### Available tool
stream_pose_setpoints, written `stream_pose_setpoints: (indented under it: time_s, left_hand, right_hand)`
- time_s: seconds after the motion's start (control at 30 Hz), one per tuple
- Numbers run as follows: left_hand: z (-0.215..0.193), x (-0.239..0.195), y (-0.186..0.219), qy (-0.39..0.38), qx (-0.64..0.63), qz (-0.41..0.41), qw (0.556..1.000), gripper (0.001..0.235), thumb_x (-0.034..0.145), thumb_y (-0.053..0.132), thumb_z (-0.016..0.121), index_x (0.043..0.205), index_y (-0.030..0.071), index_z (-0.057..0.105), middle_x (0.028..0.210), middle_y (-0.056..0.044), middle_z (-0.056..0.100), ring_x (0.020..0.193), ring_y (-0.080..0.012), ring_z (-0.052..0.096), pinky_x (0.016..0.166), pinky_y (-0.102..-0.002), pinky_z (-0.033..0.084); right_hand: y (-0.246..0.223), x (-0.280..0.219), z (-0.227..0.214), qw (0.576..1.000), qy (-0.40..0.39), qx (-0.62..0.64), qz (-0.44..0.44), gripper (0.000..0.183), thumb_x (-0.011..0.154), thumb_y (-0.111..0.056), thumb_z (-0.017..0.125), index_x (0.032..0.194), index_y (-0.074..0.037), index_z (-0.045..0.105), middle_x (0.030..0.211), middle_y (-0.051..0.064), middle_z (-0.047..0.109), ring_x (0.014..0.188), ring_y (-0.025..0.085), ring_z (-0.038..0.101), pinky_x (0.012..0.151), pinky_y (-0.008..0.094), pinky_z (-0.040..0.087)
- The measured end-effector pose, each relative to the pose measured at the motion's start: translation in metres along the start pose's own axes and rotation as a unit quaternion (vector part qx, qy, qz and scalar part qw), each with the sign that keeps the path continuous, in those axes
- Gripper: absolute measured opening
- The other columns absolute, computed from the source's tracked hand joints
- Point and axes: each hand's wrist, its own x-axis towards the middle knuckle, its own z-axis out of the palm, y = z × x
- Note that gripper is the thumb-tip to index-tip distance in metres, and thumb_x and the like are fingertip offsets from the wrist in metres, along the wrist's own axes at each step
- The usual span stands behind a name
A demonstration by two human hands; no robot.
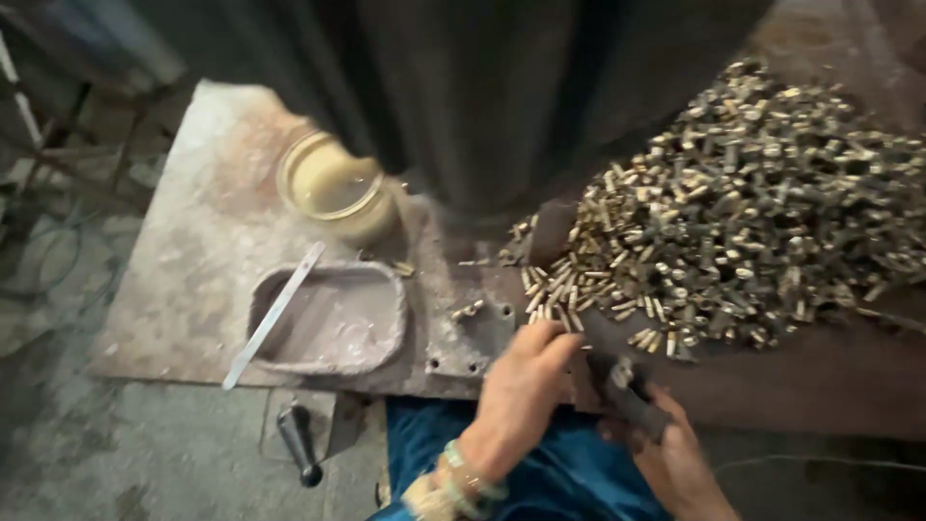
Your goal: The person picks up small brass fittings, dips each one in a tray of liquid, positions it under a bench tapping machine that cuts threads into it, then tosses the finished fitting onto a growing pile of parts on the worktable, repeating the cycle continuously.
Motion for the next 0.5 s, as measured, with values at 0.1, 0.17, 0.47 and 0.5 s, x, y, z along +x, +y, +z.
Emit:
stream_pose_setpoints:
  time_s: [0.1,0.17,0.47,0.5]
  left_hand:
    - [-0.061,-0.024,-0.023,0.068,-0.027,-0.105,0.992,0.042,0.072,-0.004,0.066,0.112,0.007,0.072,0.115,-0.013,0.067,0.107,-0.0358,0.065,0.089,-0.043,0.055]
    - [-0.098,-0.04,-0.042,0.117,0.026,-0.136,0.984,0.042,0.072,-0.007,0.064,0.11,0.008,0.073,0.114,-0.012,0.07,0.105,-0.0356,0.067,0.089,-0.043,0.056]
    - [-0.115,-0.075,-0.116,0.097,0.123,-0.24,0.958,0.015,0.085,0.001,0.064,0.097,0.005,0.072,0.1,-0.015,0.067,0.092,-0.0391,0.066,0.076,-0.047,0.053]
    - [-0.108,-0.076,-0.119,0.061,0.133,-0.245,0.958,0.012,0.083,0.002,0.065,0.093,0.005,0.071,0.097,-0.015,0.066,0.092,-0.039,0.066,0.077,-0.047,0.053]
  right_hand:
    - [-0.026,0.013,0.088,0.993,-0.062,-0.06,0.085,0.042,0.099,-0.026,0.048,0.126,0.002,0.063,0.108,0.016,0.072,0.09,0.026,0.069,0.072,0.042,0.056]
    - [-0.024,0.022,0.125,0.979,-0.088,-0.118,0.142,0.038,0.103,-0.024,0.051,0.124,0.004,0.065,0.104,0.016,0.071,0.093,0.025,0.068,0.069,0.042,0.055]
    - [-0.002,0.059,0.171,0.9,-0.1,0.14,0.4,0.041,0.102,-0.016,0.044,0.129,0.011,0.06,0.12,0.025,0.071,0.097,0.03,0.071,0.088,0.039,0.058]
    - [-0.018,0.05,0.189,0.929,-0.074,0.075,0.355,0.041,0.1,-0.014,0.042,0.128,0.012,0.058,0.12,0.026,0.071,0.1,0.032,0.073,0.091,0.041,0.056]
